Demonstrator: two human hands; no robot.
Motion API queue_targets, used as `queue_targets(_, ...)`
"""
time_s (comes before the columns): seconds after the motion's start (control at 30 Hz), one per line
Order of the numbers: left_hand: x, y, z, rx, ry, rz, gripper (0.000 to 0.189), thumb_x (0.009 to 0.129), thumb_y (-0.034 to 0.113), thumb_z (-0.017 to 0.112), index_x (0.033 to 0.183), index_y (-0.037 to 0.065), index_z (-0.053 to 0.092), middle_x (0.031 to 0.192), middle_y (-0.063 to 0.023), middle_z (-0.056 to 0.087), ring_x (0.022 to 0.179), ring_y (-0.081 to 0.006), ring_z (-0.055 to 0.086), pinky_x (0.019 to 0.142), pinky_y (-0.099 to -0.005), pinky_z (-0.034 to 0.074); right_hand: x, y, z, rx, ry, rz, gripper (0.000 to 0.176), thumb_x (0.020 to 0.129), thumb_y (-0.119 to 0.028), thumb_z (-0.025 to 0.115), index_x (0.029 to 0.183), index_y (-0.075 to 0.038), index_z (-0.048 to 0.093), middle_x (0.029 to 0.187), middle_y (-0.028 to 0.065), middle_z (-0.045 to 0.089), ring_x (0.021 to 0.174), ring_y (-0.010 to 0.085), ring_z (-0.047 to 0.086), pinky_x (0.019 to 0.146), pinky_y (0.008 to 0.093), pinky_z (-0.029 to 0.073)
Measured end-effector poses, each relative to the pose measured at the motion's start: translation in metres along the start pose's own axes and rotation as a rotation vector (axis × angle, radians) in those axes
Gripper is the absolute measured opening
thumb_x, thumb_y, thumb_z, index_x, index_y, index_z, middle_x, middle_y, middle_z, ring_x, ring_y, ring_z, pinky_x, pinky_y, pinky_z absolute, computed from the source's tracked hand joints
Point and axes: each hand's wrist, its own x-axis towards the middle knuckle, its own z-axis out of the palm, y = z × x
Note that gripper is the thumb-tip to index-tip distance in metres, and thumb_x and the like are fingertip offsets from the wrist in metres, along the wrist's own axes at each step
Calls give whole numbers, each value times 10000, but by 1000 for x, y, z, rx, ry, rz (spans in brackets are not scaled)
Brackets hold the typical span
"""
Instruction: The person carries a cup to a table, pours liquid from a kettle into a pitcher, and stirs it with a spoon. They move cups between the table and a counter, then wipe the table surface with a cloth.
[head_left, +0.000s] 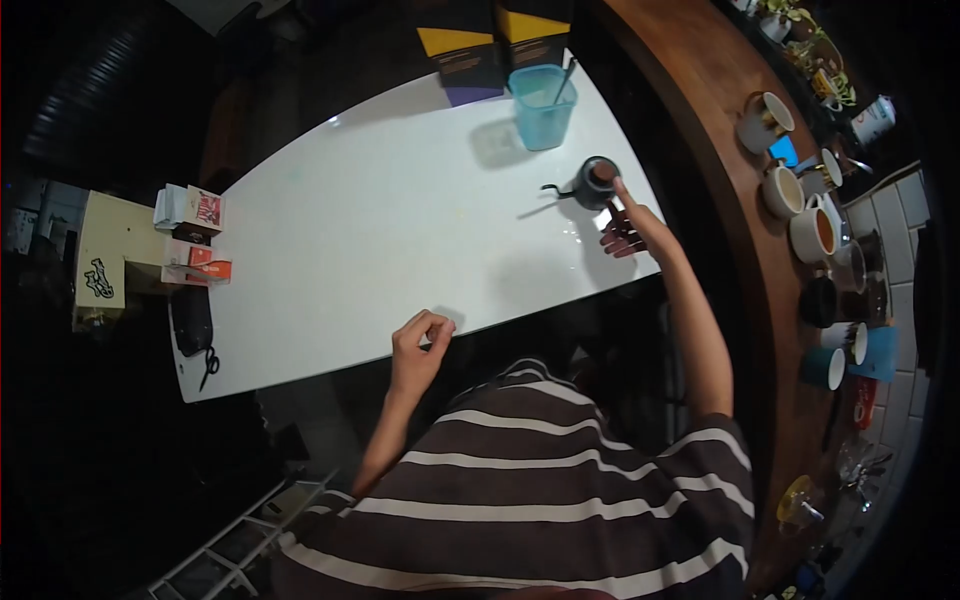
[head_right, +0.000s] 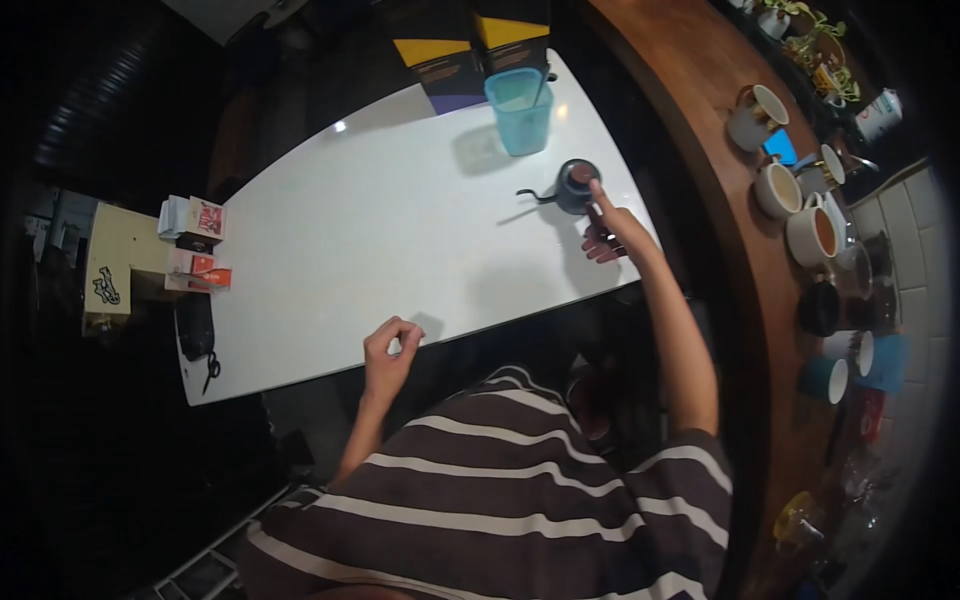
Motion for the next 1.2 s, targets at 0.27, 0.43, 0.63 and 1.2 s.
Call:
queue_targets(0.27, 36, -45, -34, -49, 12, 14, 108, 888, 1, 709, 829, -26, 623, 716, -88, 601, 606, -157, 529, 588, -294, 442, -59, -58, 23, -606, 667, -320, 559, 957, -555, 612, 925, 2, 648, 709, 181, 666, 759, 270, 706, 676, 391, 522)
queue_targets(0.43, 67, -57, -51, -77, -107, 76, 94, 884, -5, 710, 830, -22, 635, 720, -82, 607, 613, -159, 541, 589, -291, 443, -38, -126, 44, -412, 628, -904, 442, 914, -197, 733, 1314, -118, 562, 1318, 170, 530, 1048, 355, 663, 866, 403, 563)
queue_targets(0.63, 81, -67, -66, -74, -133, 54, 105, 893, 5, 711, 831, -25, 633, 725, -70, 610, 605, -133, 534, 576, -282, 442, 42, -131, 67, -683, 617, -858, 489, 885, -329, 769, 1305, -142, 602, 1377, 294, 475, 1079, 458, 636, 927, 474, 548)
queue_targets(1.2, 110, -37, -8, -194, -526, 181, 107, 915, 33, 682, 834, -29, 650, 722, -79, 589, 648, -163, 521, 632, -296, 439, -145, -130, 41, -407, 736, -898, 341, 830, -326, 802, 1088, -132, 692, 1194, 220, 578, 976, 415, 663, 842, 455, 550)
